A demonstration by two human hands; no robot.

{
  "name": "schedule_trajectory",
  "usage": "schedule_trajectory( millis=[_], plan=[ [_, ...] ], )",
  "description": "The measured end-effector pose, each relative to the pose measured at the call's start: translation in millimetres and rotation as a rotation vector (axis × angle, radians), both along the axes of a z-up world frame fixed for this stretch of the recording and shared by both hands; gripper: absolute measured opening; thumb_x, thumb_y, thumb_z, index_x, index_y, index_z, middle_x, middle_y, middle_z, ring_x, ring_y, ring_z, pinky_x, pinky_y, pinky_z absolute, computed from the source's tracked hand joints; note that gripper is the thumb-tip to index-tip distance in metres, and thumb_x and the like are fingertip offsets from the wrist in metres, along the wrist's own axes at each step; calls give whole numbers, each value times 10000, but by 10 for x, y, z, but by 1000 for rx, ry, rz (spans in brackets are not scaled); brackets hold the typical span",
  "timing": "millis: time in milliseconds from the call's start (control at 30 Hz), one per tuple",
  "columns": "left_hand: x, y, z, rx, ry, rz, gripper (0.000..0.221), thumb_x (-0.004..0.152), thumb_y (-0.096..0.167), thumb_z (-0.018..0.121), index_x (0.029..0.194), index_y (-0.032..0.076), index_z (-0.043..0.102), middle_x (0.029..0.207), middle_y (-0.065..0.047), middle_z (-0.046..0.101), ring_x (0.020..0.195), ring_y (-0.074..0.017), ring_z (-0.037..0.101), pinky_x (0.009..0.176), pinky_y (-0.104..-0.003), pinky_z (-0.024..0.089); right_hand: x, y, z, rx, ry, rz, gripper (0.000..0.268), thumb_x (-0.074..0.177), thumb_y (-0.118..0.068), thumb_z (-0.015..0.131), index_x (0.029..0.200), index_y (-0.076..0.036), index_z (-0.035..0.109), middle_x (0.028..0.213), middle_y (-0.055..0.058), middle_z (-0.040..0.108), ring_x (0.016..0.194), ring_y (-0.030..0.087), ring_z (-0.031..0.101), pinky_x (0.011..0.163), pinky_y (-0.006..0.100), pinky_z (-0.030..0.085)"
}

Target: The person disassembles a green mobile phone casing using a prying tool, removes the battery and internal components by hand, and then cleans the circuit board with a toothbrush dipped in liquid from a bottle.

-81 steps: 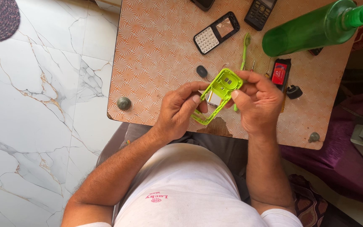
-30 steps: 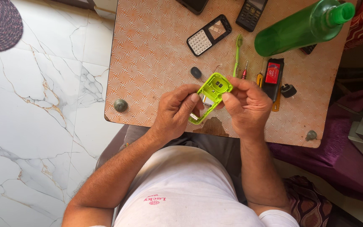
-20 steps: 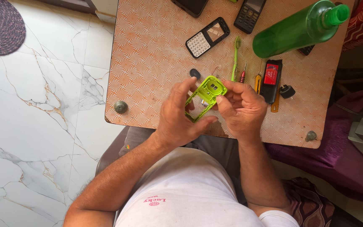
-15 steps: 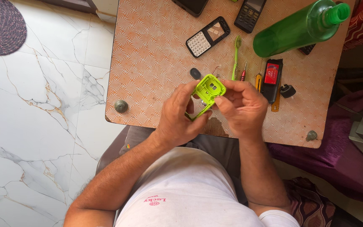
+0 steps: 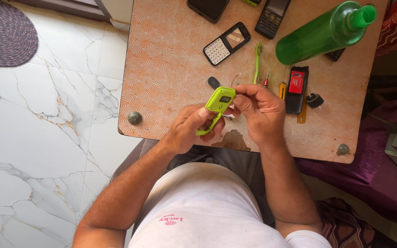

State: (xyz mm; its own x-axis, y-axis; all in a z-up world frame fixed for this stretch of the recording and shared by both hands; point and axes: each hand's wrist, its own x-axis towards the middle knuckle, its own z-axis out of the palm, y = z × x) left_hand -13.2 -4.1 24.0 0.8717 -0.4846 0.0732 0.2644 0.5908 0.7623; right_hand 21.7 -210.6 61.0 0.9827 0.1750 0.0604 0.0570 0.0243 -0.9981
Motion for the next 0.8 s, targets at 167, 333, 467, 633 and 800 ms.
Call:
schedule_trajectory(
  millis=[167, 333, 467, 633, 800],
  plan=[
    [91, -54, -46, -140, 72, 291, 465, 1003, 347, 661, 1296, -5, 576, 933, -24, 577, 719, -100, 507, 632, -235, 430, 67, -30, 143, -271, -211, -39, 167, 1002, -21, 745, 1152, 29, 690, 1036, 78, 743, 880, 98, 685, 770, 239, 562],
    [204, 78, -7, 495, -128, 718, 455, 909, 147, 860, 1222, 0, 565, 840, -5, 499, 717, -98, 465, 628, -257, 405, 103, -122, 345, -659, -382, -75, 221, 931, -8, 812, 1119, 22, 700, 972, 94, 732, 764, 100, 652, 672, 252, 528],
    [281, 56, 53, 989, -316, 900, 418, 957, 162, 792, 1255, 9, 541, 740, -39, 574, 569, -147, 553, 514, -299, 429, 126, -70, 357, -751, -416, -56, 200, 905, -2, 813, 1078, 1, 713, 999, 108, 728, 768, 147, 681, 662, 274, 547],
    [291, 13, 54, 1336, -492, 980, 340, 1009, 77, 655, 1332, 41, 556, 788, -89, 649, 698, -281, 638, 662, -432, 445, 215, 62, 345, -919, -598, 12, 180, 864, -4, 821, 1004, -25, 710, 1012, 122, 704, 928, 297, 694, 816, 399, 552],
    [329, 13, 41, 1425, -462, 963, 433, 989, 34, 628, 1408, 16, 521, 1009, -118, 692, 906, -270, 648, 849, -451, 402, 280, 84, 371, -953, -582, 31, 159, 865, -14, 807, 999, -22, 721, 968, 133, 669, 907, 311, 684, 808, 418, 542]
  ],
)
